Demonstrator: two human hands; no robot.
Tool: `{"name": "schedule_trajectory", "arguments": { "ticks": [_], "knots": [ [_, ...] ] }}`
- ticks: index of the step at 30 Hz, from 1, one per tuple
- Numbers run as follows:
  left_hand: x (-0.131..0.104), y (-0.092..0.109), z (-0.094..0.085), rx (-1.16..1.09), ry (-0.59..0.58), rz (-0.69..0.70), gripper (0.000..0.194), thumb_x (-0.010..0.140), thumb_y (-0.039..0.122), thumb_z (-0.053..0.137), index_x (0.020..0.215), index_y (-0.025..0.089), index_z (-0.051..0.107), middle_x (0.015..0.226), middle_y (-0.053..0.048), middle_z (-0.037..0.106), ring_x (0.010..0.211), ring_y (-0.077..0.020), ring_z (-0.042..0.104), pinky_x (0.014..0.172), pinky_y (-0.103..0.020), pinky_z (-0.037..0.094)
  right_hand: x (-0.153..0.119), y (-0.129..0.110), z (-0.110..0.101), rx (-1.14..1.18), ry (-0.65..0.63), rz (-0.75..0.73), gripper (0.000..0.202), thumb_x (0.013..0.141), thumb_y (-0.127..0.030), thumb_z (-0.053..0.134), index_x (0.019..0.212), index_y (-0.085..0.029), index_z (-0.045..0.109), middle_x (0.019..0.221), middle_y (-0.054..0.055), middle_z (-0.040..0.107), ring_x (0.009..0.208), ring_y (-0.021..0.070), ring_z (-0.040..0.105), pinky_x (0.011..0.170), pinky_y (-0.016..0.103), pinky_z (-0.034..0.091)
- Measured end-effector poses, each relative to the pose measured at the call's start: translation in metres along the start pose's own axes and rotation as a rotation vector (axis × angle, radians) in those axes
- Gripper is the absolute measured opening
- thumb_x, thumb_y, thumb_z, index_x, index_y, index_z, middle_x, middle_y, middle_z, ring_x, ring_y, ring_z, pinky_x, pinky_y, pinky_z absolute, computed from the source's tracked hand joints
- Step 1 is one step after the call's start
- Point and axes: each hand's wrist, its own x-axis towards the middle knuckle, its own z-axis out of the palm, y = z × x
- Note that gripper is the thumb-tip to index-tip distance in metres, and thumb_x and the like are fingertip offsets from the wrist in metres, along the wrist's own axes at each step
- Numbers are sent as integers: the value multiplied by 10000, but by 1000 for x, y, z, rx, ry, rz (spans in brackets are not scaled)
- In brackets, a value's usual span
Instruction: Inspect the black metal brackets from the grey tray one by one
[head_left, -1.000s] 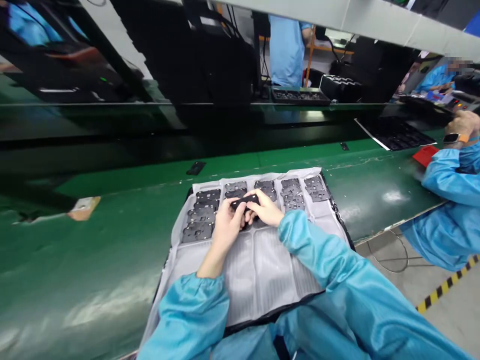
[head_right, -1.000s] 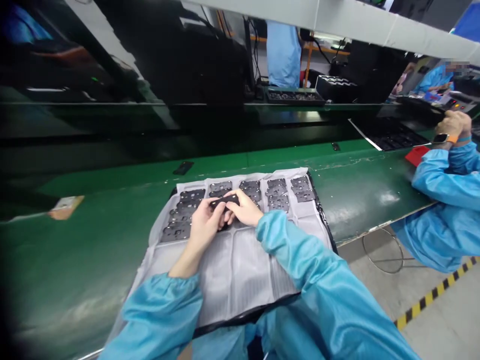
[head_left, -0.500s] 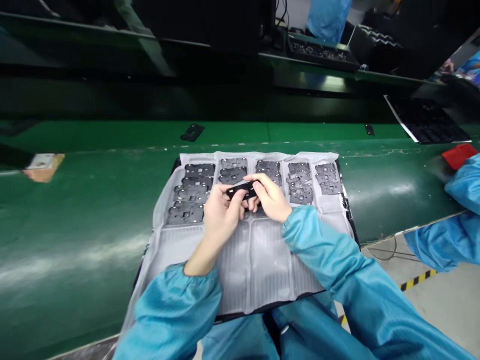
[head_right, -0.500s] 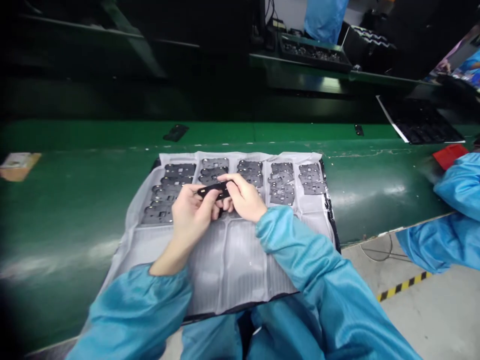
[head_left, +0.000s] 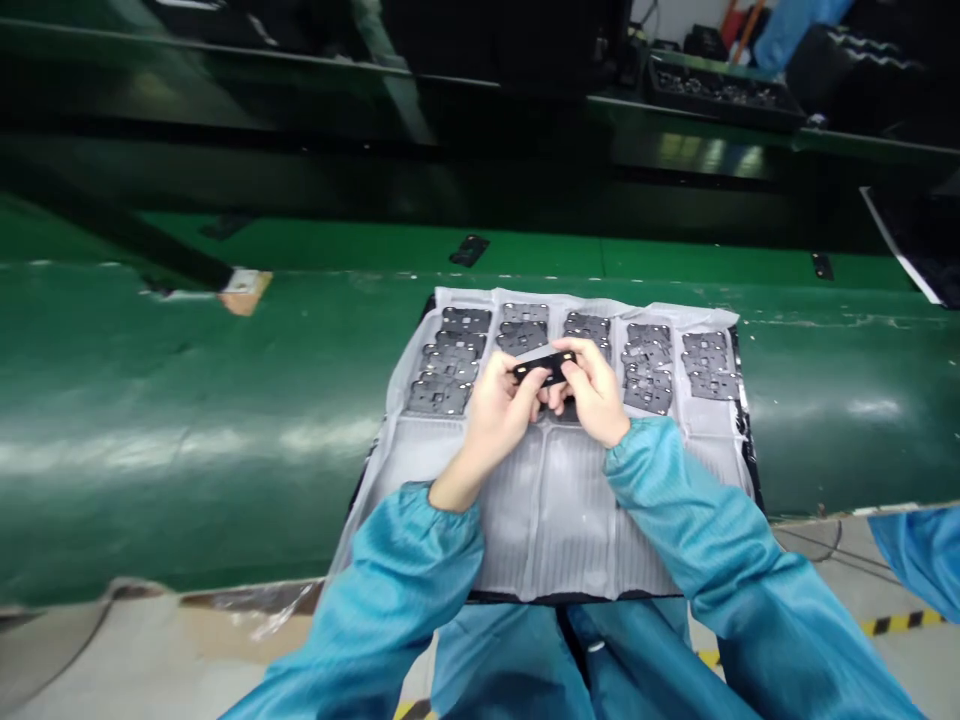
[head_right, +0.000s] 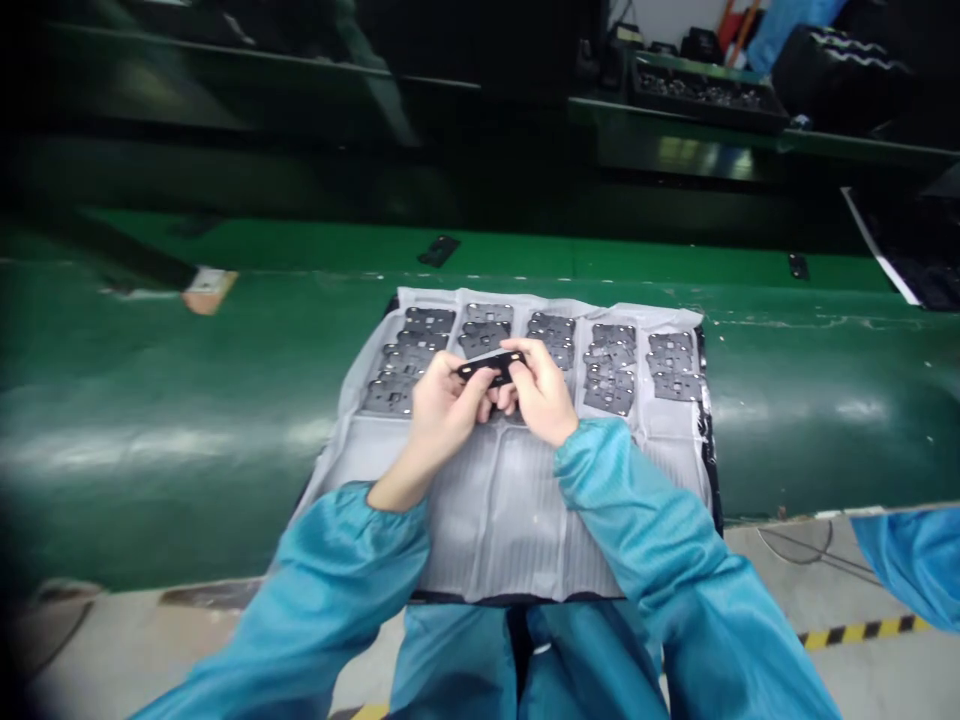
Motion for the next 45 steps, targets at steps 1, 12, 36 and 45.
{"name": "schedule_trajectory", "arguments": {
  "ticks": [1,12,36,45],
  "knots": [
    [0,1,0,-3,0,-3,277,877,369,591,825,199,378,513,85,526,359,-50,459,391,-157,348,0,-2,0,0,6,9,257,915,-388,462,1122,-235,464,619,-69,524,459,86,537,442,200,470],
    [-1,0,-1,38,-20,14,270,876,372,584,818,189,394,594,47,584,428,-53,494,448,-170,372,-1,-3,2,-56,68,-5,249,903,-464,487,972,-226,484,592,-65,508,423,84,519,393,194,427],
    [-2,1,1,21,-49,12,282,876,407,571,819,193,396,558,56,567,390,-63,483,415,-172,356,-5,-4,2,-158,123,-71,230,928,-395,412,1011,-210,521,541,-55,492,420,101,497,402,200,388],
    [-1,-5,3,76,-54,38,251,881,376,567,827,198,398,555,60,568,426,-81,517,457,-184,381,-3,4,-1,-319,217,-124,221,948,-380,383,942,-205,518,564,-58,498,365,77,478,365,178,364]
  ]
}}
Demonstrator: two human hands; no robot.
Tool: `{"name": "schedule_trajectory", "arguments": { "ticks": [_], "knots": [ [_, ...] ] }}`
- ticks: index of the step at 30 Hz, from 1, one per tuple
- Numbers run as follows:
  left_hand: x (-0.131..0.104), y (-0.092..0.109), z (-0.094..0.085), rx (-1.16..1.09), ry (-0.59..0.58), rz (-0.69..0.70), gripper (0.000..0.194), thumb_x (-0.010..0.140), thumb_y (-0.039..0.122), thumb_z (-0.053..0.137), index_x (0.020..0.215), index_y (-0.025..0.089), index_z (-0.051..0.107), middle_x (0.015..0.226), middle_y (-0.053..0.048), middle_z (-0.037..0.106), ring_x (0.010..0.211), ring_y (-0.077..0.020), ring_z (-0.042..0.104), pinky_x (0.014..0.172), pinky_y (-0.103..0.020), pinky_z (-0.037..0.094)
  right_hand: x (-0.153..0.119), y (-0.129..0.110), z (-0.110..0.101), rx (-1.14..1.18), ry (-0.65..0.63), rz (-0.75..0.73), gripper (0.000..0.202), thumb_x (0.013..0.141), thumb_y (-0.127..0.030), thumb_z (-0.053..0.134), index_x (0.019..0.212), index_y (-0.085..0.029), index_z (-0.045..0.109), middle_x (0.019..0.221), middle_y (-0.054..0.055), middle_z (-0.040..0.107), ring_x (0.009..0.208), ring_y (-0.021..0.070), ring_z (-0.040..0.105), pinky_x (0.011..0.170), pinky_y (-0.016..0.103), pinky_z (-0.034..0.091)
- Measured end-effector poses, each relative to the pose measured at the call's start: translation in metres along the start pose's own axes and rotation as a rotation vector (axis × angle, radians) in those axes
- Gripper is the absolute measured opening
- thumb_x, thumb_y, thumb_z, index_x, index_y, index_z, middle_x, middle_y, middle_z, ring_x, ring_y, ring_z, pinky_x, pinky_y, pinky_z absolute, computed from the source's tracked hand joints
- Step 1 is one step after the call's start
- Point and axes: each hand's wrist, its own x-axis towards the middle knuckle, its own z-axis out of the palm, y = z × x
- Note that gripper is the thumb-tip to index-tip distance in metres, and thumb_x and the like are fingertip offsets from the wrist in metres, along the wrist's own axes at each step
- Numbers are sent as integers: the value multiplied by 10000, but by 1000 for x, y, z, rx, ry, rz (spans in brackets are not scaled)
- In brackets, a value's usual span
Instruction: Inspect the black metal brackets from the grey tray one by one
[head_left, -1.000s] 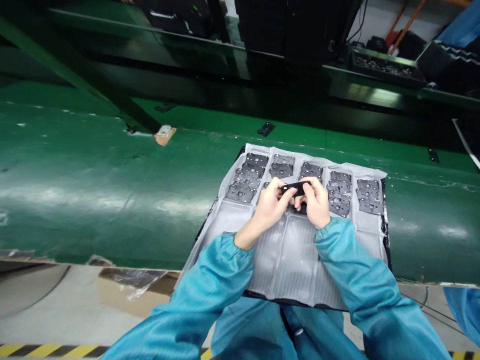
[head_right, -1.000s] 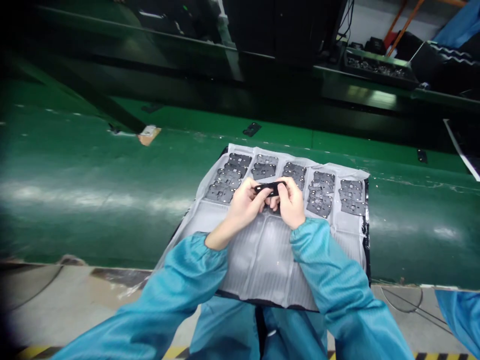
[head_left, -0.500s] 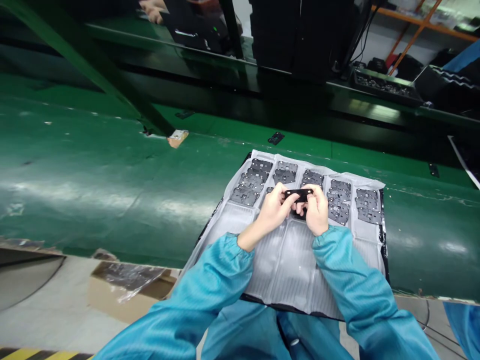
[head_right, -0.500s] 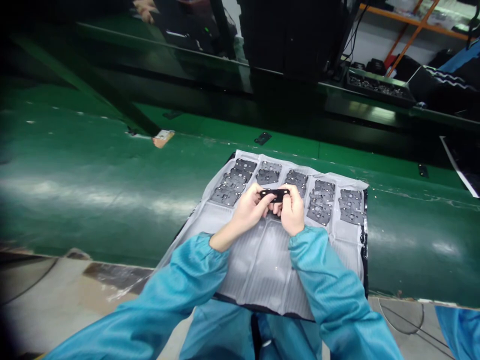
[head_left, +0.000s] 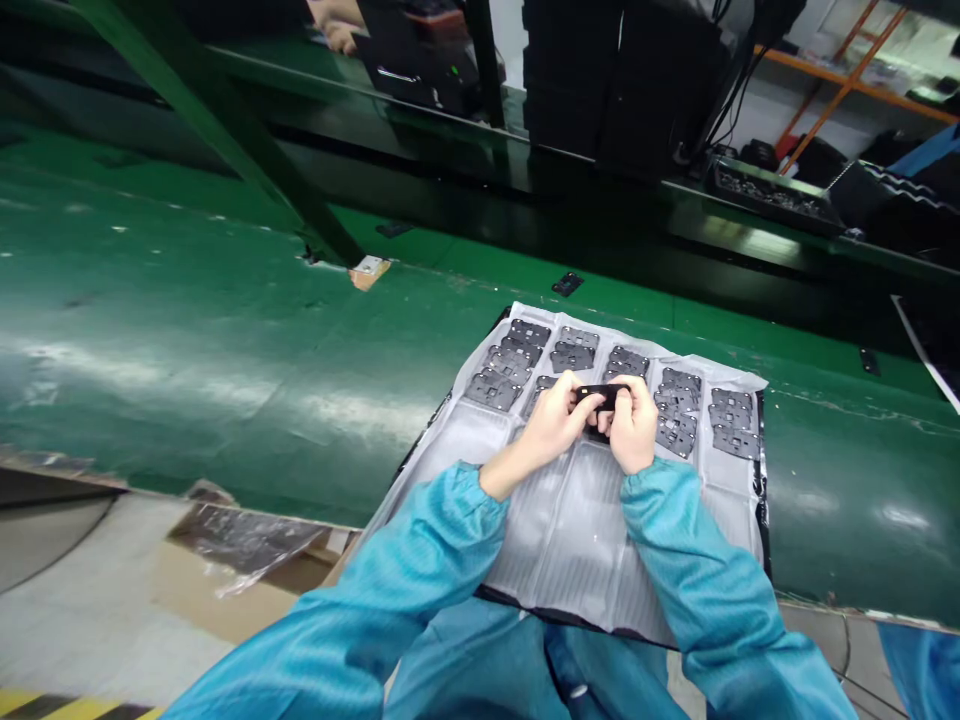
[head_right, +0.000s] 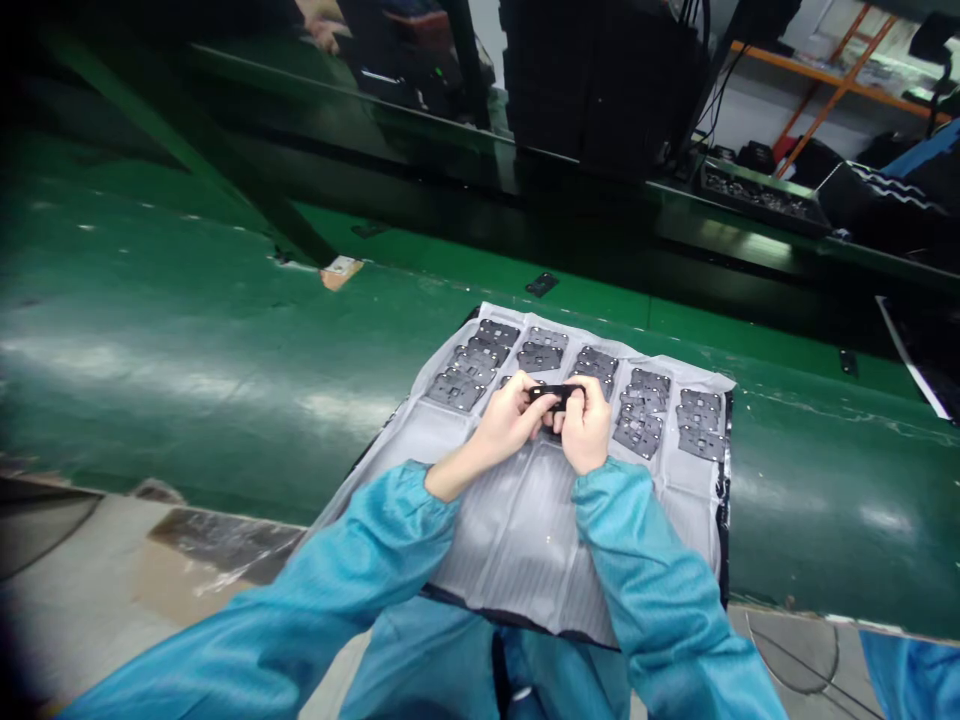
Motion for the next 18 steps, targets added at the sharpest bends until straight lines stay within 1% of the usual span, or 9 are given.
{"name": "schedule_trajectory", "arguments": {
  "ticks": [4,8,12,15,18],
  "knots": [
    [0,-1,1,-26,-6,-23,267,876,388,573,826,198,392,559,57,573,402,-77,503,437,-182,374,-1,-1,-1,-1,-13,-4,194,934,-335,377,931,-204,520,541,-65,492,363,78,475,372,177,363],
    [0,0,0,-66,-5,-47,285,869,408,580,825,200,390,555,58,574,380,-72,488,410,-174,352,-1,-5,-2,23,-26,6,191,912,-296,378,965,-206,537,516,-74,494,380,80,488,388,170,380],
    [0,0,0,-63,-9,-29,272,879,401,566,830,200,390,570,53,582,384,-69,485,411,-175,358,-2,-5,-2,77,-42,21,229,920,-328,380,1012,-202,547,550,-64,517,400,83,507,386,172,386],
    [0,0,0,-44,-7,-17,261,883,387,563,830,202,387,570,55,580,394,-71,491,422,-177,366,-2,-4,-2,37,-23,4,244,938,-363,389,1012,-198,552,535,-67,504,389,81,498,390,175,390],
    [-1,0,0,-25,-3,-13,259,881,377,570,827,204,384,559,58,574,400,-75,497,431,-180,370,-1,-3,-2,-10,-14,-22,232,948,-358,383,995,-200,546,520,-74,494,372,76,484,393,174,387]
  ]
}}
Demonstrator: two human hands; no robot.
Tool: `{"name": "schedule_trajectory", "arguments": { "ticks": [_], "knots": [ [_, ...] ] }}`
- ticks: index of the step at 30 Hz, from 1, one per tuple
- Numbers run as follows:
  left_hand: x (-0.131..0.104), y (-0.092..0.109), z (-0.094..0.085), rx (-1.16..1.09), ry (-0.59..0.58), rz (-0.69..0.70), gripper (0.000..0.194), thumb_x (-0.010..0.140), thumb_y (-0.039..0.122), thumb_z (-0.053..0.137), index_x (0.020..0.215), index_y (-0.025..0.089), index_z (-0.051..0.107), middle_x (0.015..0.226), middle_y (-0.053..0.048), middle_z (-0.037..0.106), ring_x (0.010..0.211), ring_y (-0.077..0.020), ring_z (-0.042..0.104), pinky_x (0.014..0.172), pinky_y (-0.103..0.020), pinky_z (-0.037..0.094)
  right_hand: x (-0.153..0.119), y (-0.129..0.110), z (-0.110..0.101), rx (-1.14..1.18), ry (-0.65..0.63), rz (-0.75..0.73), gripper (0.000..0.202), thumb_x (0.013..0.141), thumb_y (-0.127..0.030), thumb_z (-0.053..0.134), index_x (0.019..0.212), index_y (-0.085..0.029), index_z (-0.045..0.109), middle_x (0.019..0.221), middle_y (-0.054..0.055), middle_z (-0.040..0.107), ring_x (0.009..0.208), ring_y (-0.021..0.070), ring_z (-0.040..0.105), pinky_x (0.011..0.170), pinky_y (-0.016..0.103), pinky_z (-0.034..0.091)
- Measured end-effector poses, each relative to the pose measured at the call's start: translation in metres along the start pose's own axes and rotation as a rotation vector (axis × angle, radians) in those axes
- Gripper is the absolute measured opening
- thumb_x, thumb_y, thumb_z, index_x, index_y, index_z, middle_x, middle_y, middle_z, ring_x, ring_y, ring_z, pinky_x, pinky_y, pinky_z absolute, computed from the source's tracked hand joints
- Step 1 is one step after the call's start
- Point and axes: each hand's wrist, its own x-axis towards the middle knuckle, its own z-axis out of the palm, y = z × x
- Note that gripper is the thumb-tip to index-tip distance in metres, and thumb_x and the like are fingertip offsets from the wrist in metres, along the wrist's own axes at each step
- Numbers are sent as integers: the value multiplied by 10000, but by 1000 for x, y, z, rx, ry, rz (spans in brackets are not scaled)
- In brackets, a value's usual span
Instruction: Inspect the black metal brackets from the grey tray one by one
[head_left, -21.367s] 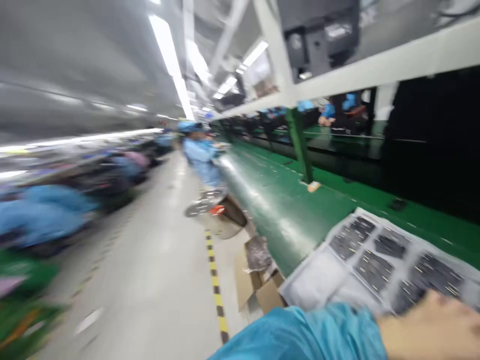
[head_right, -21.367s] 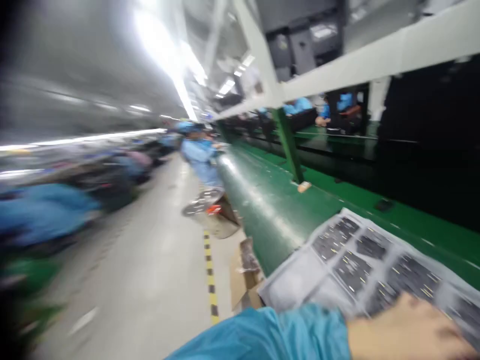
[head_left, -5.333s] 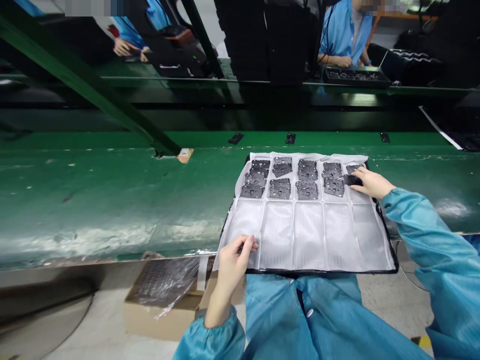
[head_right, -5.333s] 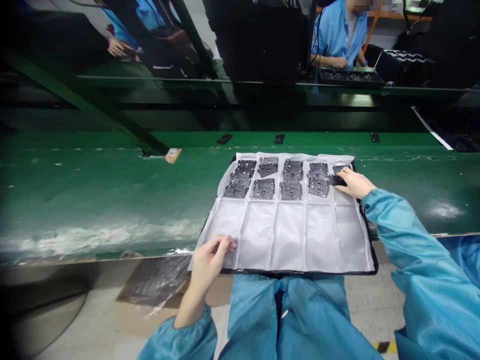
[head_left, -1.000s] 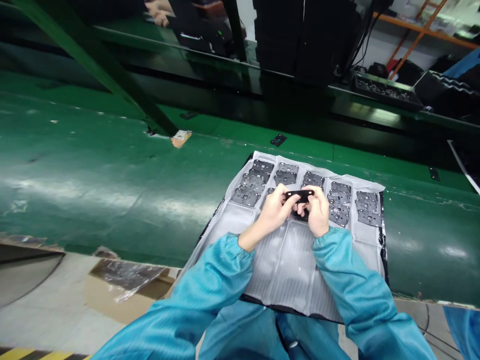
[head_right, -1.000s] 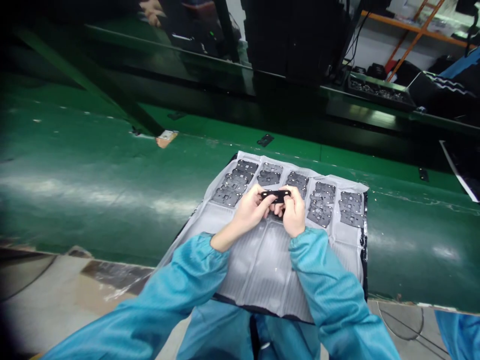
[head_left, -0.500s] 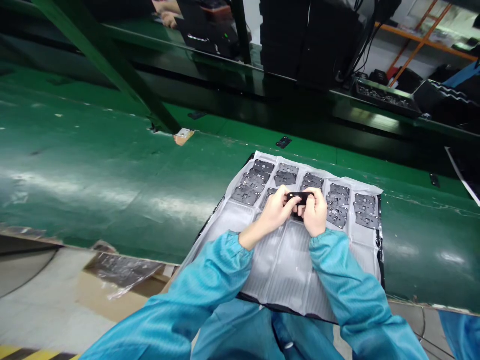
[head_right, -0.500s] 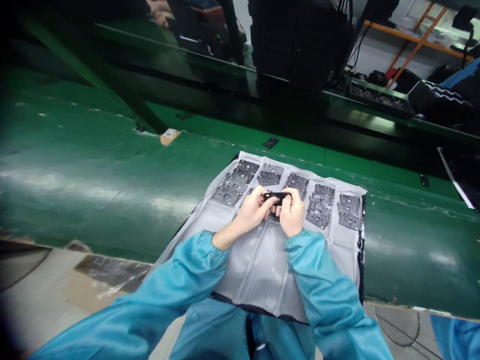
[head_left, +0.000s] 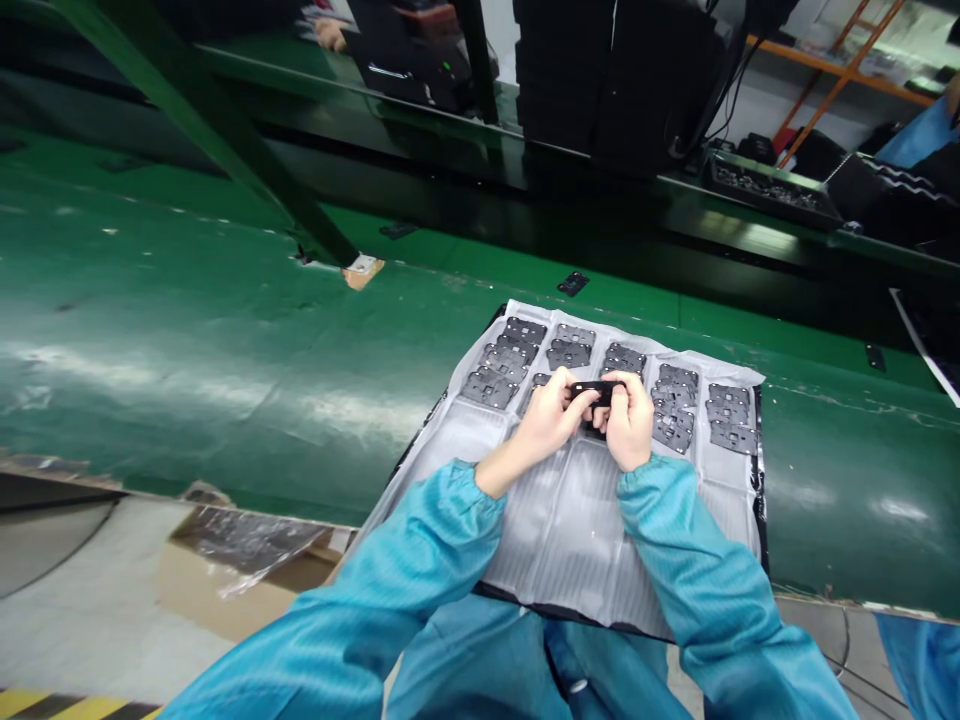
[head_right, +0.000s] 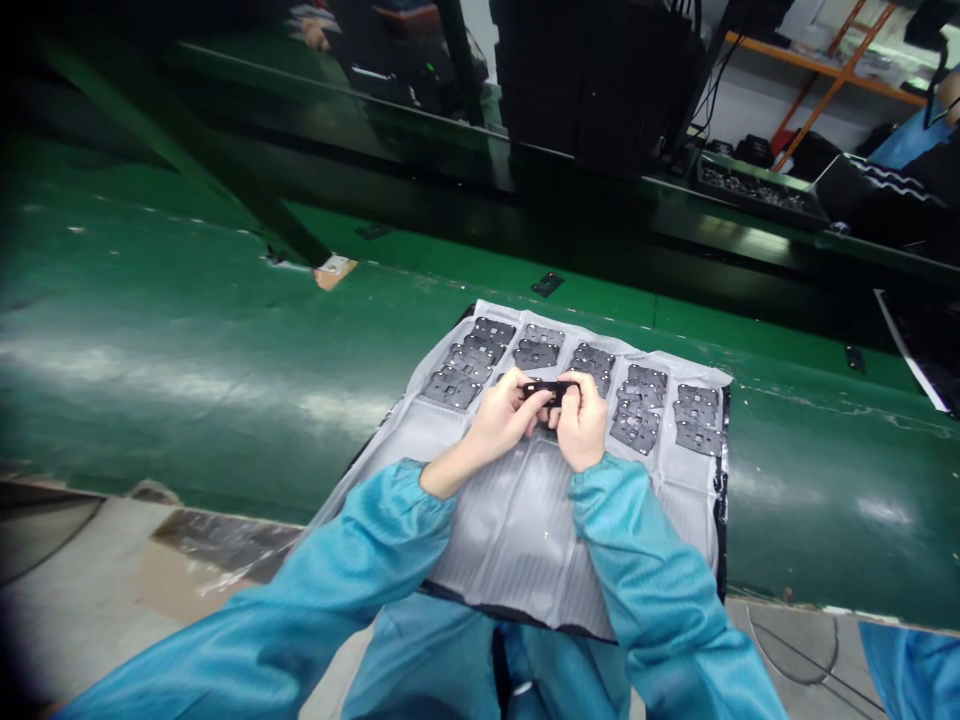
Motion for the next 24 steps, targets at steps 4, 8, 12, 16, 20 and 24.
{"name": "schedule_trajectory", "arguments": {
  "ticks": [4,8,12,16,20,24],
  "knots": [
    [0,-2,0,12,-4,2,257,883,377,566,826,206,382,553,57,570,402,-82,503,435,-186,372,1,2,0,-35,-1,-21,194,942,-316,380,960,-206,539,516,-76,495,363,79,483,394,180,383],
    [0,-3,0,8,-7,0,252,885,377,562,835,209,381,541,64,561,388,-81,492,424,-186,364,1,3,-1,-64,-16,-30,176,917,-246,374,967,-208,538,499,-79,485,380,92,494,415,193,393],
    [0,-1,0,-19,6,1,257,885,382,563,839,205,382,561,60,570,380,-72,488,409,-181,358,2,2,-2,-84,1,-36,241,902,-203,360,1056,-199,546,601,-44,562,449,101,526,457,212,428],
    [0,4,1,-92,48,-5,268,888,397,554,848,203,373,586,56,588,354,-57,470,371,-166,331,8,-3,-6,-83,159,-152,243,885,-201,404,1081,-190,548,987,57,630,774,132,624,635,250,508],
    [3,8,0,-200,102,-26,293,872,411,572,854,203,366,586,55,602,334,-51,464,353,-150,316,17,-12,-17,-39,363,-181,106,911,-249,451,930,-188,536,670,-34,547,577,98,547,606,240,477],
    [7,10,-4,-284,114,-47,314,857,425,588,868,200,368,578,49,616,317,-55,464,340,-142,307,23,-21,-25,22,413,-174,218,875,-266,574,1068,-193,505,718,-25,608,652,115,611,697,274,503]
  ]
}}
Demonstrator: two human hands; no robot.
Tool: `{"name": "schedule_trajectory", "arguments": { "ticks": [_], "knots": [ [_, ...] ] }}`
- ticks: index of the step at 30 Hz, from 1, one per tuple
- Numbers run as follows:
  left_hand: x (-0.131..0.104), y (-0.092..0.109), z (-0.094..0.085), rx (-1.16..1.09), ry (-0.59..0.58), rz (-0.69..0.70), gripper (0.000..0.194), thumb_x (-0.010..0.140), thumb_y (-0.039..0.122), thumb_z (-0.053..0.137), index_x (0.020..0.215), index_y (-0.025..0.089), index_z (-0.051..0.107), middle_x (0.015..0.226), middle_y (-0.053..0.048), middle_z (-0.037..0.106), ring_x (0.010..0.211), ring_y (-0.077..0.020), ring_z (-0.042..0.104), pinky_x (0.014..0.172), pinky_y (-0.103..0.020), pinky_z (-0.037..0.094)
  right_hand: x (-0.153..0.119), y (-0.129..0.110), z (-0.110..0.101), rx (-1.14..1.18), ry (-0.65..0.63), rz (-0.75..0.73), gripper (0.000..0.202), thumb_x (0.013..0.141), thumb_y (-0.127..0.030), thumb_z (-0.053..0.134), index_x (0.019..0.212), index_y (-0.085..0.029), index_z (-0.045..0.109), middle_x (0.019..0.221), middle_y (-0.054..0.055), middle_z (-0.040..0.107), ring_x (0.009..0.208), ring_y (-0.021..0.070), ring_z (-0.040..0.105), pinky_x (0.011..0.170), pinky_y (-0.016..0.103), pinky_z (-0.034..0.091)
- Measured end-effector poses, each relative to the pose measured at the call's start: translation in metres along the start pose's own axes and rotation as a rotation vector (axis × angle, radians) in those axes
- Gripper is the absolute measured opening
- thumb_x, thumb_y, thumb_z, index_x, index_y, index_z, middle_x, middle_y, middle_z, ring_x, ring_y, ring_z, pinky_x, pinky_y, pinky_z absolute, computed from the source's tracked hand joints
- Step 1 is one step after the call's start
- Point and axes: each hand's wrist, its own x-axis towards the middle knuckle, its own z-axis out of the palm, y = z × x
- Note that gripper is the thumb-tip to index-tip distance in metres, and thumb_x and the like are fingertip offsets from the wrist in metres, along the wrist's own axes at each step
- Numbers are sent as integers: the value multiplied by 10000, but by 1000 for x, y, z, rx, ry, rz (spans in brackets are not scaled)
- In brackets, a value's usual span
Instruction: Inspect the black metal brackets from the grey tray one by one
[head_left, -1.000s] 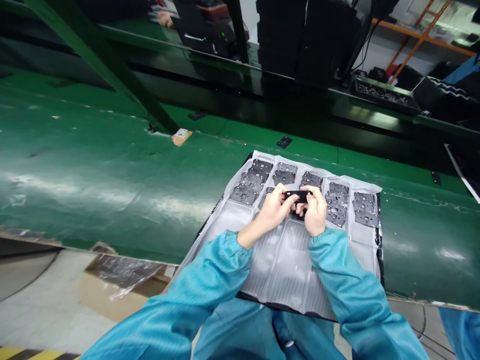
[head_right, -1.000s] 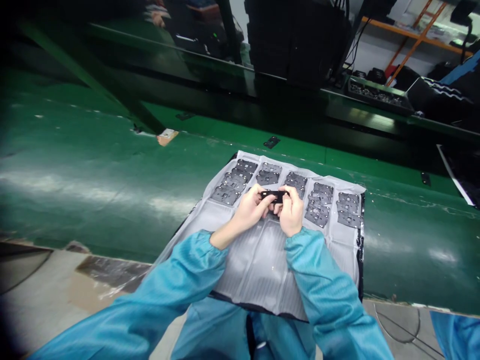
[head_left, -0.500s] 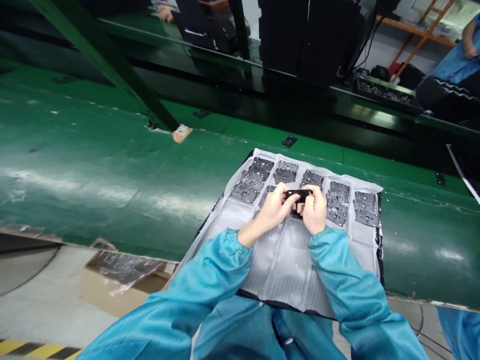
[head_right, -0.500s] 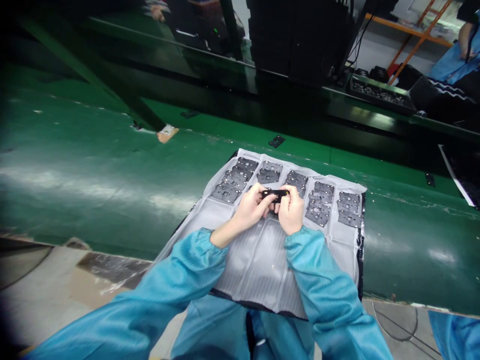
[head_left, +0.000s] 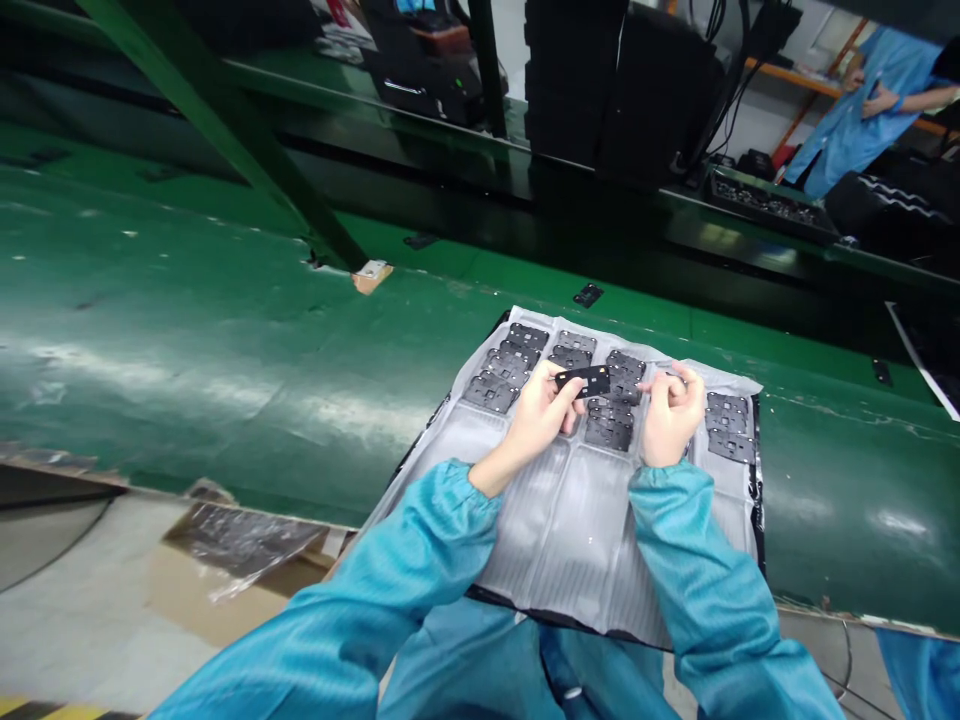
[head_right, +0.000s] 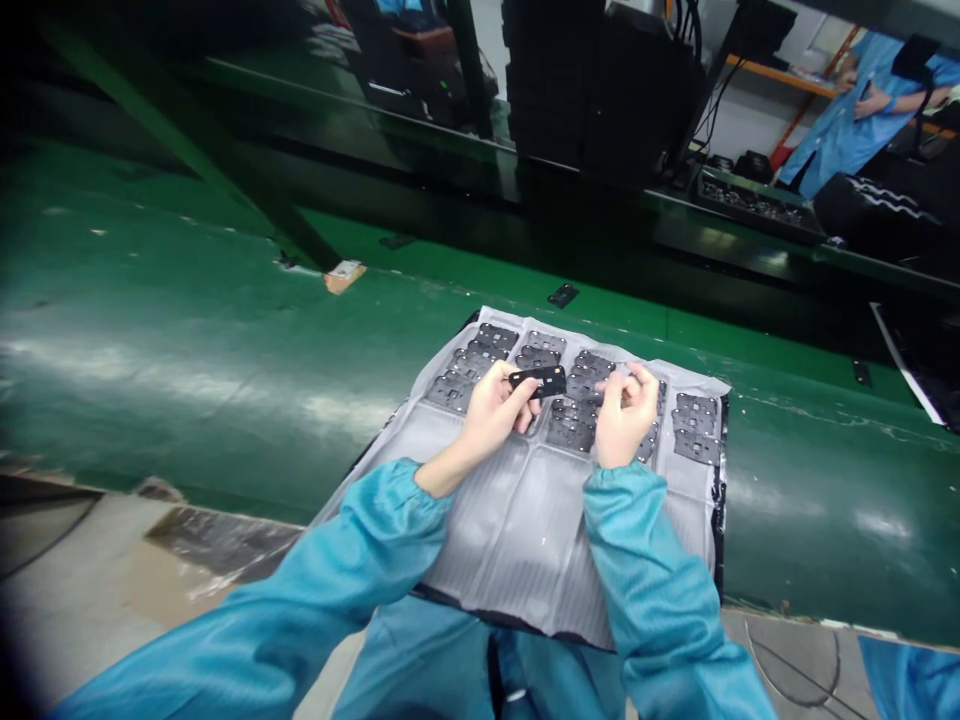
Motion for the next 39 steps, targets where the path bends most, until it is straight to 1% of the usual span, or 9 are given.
{"name": "schedule_trajectory", "arguments": {
  "ticks": [3,5,7,14,17,24,30,34,39],
  "knots": [
    [1,1,-1,-23,-15,-7,330,849,438,596,887,198,373,574,49,619,310,-56,462,336,-141,300,-2,-3,1,67,-230,25,345,842,-281,625,1159,-194,520,1051,76,651,927,163,641,834,324,514],
    [0,1,-1,-19,-44,-11,327,851,434,597,890,196,376,579,48,619,315,-57,468,340,-144,305,-7,-2,2,92,-400,107,328,846,-308,617,1148,-194,561,1043,78,660,918,172,645,796,319,537],
    [-2,2,1,-12,-87,-17,316,859,422,591,881,196,371,581,48,615,321,-58,474,344,-147,314,-11,1,2,73,-465,163,287,837,-321,623,1093,-191,608,956,61,677,843,167,652,719,298,552],
    [-6,0,4,28,-152,-39,312,863,404,593,854,197,358,591,43,619,331,-54,483,354,-146,337,-12,4,2,9,-381,177,180,807,-322,646,898,-167,656,722,4,648,532,97,552,493,223,477],
    [-6,2,4,40,-161,-35,300,868,392,585,846,198,357,596,42,618,336,-56,486,359,-152,347,-12,5,5,47,-359,214,183,797,-332,657,871,-164,653,725,-3,639,491,78,509,450,210,442],
    [-8,-2,4,59,-199,-13,297,878,404,568,830,198,360,630,29,626,354,-55,493,365,-155,339,-15,14,8,142,-311,303,221,760,-348,689,858,-153,655,790,11,629,560,82,518,452,189,413],
    [-6,-3,5,52,-186,-33,293,855,404,602,962,170,462,548,47,574,408,-87,554,416,-169,422,-20,17,10,33,-248,225,218,799,-365,639,866,-158,624,794,18,611,662,118,552,502,200,431],
    [0,4,4,-79,-109,-86,393,798,416,652,1038,134,522,623,12,598,470,-119,608,417,-199,477,-23,13,13,9,-229,167,238,817,-382,632,905,-162,609,827,30,617,687,123,562,550,219,453],
    [4,5,0,-157,-15,-135,338,777,395,646,964,118,595,650,-1,599,427,-88,565,362,-174,421,-26,8,15,-9,-263,141,230,821,-375,637,899,-163,597,823,28,616,677,121,573,564,224,468]
  ]
}}
